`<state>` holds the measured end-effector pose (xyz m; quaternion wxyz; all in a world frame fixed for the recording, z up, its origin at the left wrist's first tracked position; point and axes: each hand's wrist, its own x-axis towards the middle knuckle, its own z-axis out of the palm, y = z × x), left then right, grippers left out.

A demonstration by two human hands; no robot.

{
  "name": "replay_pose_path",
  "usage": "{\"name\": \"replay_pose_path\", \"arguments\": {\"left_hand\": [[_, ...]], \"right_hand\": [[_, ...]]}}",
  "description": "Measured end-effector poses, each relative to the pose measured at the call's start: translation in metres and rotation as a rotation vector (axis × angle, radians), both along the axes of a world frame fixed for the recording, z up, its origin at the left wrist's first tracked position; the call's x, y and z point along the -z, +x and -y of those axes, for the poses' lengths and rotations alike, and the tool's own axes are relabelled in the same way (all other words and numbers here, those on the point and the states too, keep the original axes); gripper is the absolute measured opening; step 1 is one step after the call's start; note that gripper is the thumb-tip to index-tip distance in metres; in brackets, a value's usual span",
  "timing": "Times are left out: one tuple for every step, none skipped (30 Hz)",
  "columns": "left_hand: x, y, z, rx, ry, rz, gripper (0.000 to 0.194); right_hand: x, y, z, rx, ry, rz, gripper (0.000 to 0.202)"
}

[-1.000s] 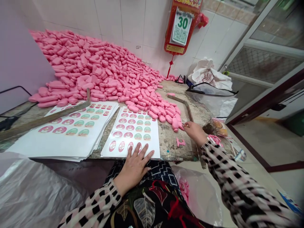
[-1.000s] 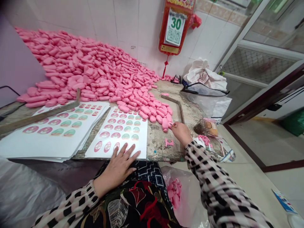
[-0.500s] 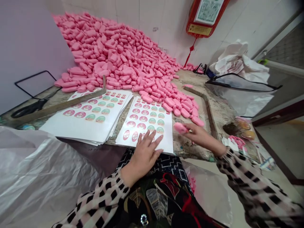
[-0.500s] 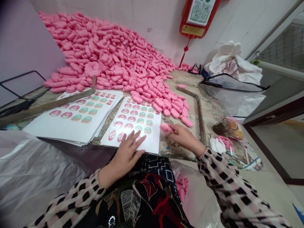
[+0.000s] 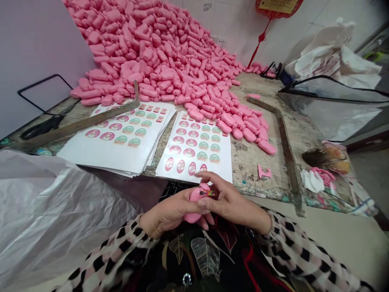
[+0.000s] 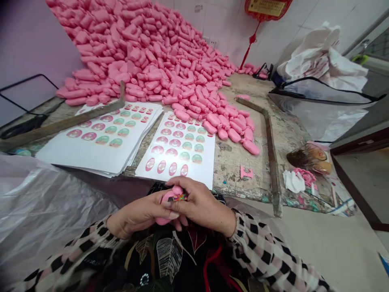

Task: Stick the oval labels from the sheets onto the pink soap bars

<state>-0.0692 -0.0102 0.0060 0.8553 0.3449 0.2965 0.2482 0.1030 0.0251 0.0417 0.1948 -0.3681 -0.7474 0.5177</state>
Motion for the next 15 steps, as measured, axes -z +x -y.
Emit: {"name": "replay_pose_path", "arguments": {"left_hand": [[0.000, 0.000, 0.000, -0.047, -0.001, -0.051, 0.027], [0.000, 0.000, -0.001, -0.102, 0.019, -0.124, 0.027], [0.000, -0.001, -0.002, -0.169, 0.068, -0.220, 0.028], [-0.001, -0.002, -0.002, -0.241, 0.153, -0.340, 0.027], [-0.001, -0.003, -0.003, -0.304, 0.270, -0.478, 0.024], [-0.001, -0.005, -0.004, -0.343, 0.409, -0.619, 0.021], [0.000, -0.006, -0.004, -0.356, 0.557, -0.750, 0.018], [0.001, -0.008, -0.005, -0.348, 0.701, -0.863, 0.017], [0.002, -0.008, -0.006, -0.320, 0.834, -0.951, 0.017], [0.004, -0.009, -0.007, -0.278, 0.950, -1.014, 0.019], [0.006, -0.008, -0.008, -0.232, 1.047, -1.064, 0.024], [0.008, -0.007, -0.009, -0.185, 1.121, -1.113, 0.031], [0.011, -0.006, -0.010, -0.140, 1.168, -1.165, 0.037], [0.013, -0.004, -0.010, -0.095, 1.192, -1.218, 0.042], [0.014, -0.003, -0.010, -0.057, 1.198, -1.266, 0.045]], "right_hand": [[0.004, -0.001, -0.003, 0.026, 0.013, 0.009, 0.044], [0.008, 0.000, -0.007, 0.067, 0.037, 0.028, 0.044], [0.014, 0.002, -0.014, 0.121, 0.077, 0.063, 0.040], [0.020, 0.005, -0.021, 0.189, 0.130, 0.114, 0.034], [0.027, 0.008, -0.028, 0.260, 0.192, 0.180, 0.030], [0.033, 0.012, -0.034, 0.328, 0.255, 0.257, 0.028], [0.039, 0.014, -0.039, 0.378, 0.312, 0.340, 0.026], [0.043, 0.015, -0.043, 0.412, 0.358, 0.419, 0.025], [0.046, 0.015, -0.045, 0.428, 0.395, 0.490, 0.024], [0.047, 0.014, -0.046, 0.432, 0.426, 0.550, 0.024], [0.047, 0.012, -0.047, 0.431, 0.456, 0.604, 0.024], [0.046, 0.009, -0.046, 0.428, 0.484, 0.653, 0.024], [0.044, 0.006, -0.046, 0.421, 0.507, 0.695, 0.024], [0.043, 0.003, -0.045, 0.417, 0.526, 0.730, 0.025], [0.042, 0.001, -0.045, 0.415, 0.540, 0.756, 0.025]]}}
